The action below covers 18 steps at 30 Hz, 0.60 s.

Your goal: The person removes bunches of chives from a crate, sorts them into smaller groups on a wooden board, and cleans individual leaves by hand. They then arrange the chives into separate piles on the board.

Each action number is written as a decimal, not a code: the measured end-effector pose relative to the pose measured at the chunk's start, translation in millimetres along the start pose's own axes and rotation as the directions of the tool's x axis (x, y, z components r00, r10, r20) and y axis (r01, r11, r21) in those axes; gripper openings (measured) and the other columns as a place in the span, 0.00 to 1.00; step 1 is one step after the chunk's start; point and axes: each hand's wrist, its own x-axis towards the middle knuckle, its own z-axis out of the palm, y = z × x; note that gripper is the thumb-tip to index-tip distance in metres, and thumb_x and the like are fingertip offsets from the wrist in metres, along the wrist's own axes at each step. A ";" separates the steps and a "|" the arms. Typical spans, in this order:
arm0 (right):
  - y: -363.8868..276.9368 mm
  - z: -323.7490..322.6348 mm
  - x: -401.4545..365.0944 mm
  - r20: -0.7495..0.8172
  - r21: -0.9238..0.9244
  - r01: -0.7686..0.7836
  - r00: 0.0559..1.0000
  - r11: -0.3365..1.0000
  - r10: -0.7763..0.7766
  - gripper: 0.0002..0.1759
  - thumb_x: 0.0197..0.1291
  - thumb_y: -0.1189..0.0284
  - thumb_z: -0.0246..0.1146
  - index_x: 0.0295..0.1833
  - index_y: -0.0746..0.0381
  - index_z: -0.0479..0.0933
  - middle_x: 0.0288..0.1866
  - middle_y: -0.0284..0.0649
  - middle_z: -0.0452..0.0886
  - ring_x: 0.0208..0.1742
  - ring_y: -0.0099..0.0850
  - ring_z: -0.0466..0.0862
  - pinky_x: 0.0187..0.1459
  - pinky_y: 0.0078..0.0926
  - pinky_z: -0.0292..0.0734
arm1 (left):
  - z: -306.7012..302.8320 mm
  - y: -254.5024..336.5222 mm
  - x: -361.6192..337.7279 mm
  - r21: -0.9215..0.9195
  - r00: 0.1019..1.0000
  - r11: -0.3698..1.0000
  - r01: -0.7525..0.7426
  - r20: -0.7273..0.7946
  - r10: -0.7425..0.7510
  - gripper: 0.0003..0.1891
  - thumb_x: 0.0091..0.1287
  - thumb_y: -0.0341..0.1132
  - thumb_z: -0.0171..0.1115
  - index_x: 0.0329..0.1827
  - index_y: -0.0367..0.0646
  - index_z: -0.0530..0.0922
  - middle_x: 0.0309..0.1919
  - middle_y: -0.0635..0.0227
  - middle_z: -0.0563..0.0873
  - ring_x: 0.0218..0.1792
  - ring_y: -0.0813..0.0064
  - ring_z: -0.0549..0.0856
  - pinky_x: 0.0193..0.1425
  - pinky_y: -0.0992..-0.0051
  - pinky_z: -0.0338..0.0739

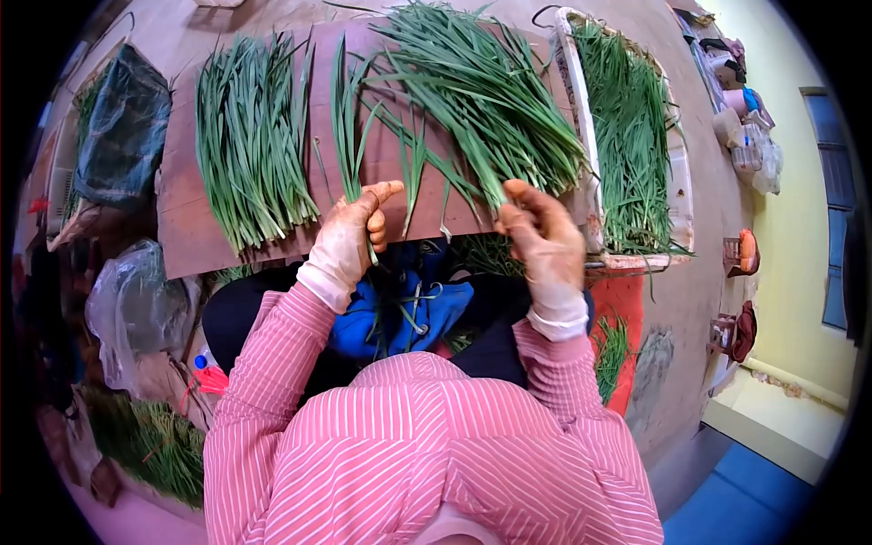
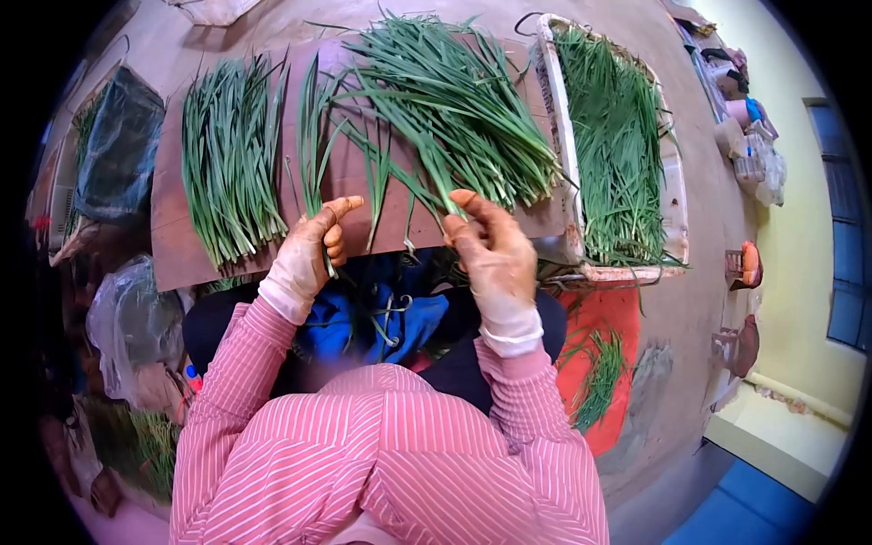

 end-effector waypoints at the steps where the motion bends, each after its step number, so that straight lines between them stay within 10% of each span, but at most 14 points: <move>1: -13.3 -0.7 -8.2 -0.019 0.088 -0.018 1.000 0.996 0.020 0.20 0.61 0.74 0.66 0.58 0.66 0.75 0.31 0.30 0.80 0.25 0.12 0.72 0.25 0.08 0.64 | -1.9 1.3 0.8 0.014 1.000 1.000 -0.012 -0.013 0.012 0.20 0.76 0.43 0.44 0.60 0.40 0.75 0.17 0.83 0.60 0.17 0.86 0.57 0.22 0.82 0.55; 10: 44.7 30.2 -19.3 0.413 0.063 -0.455 0.822 0.888 0.392 0.21 0.65 0.67 0.63 0.60 0.64 0.75 0.33 0.29 0.82 0.26 0.11 0.77 0.24 0.06 0.64 | 5.1 -7.0 -4.1 -0.021 0.956 0.956 0.292 0.047 -0.291 0.22 0.69 0.55 0.57 0.52 0.46 0.77 0.16 0.84 0.62 0.17 0.87 0.61 0.21 0.82 0.56; 18: 66.4 69.8 -46.3 0.362 0.206 -0.283 0.911 0.937 0.195 0.17 0.64 0.75 0.62 0.57 0.70 0.75 0.42 0.36 0.81 0.37 0.19 0.80 0.36 0.13 0.75 | -7.4 -17.1 -15.0 0.099 0.958 0.957 0.274 -0.119 -0.262 0.13 0.67 0.46 0.62 0.43 0.45 0.81 0.21 0.79 0.77 0.20 0.86 0.70 0.23 0.82 0.62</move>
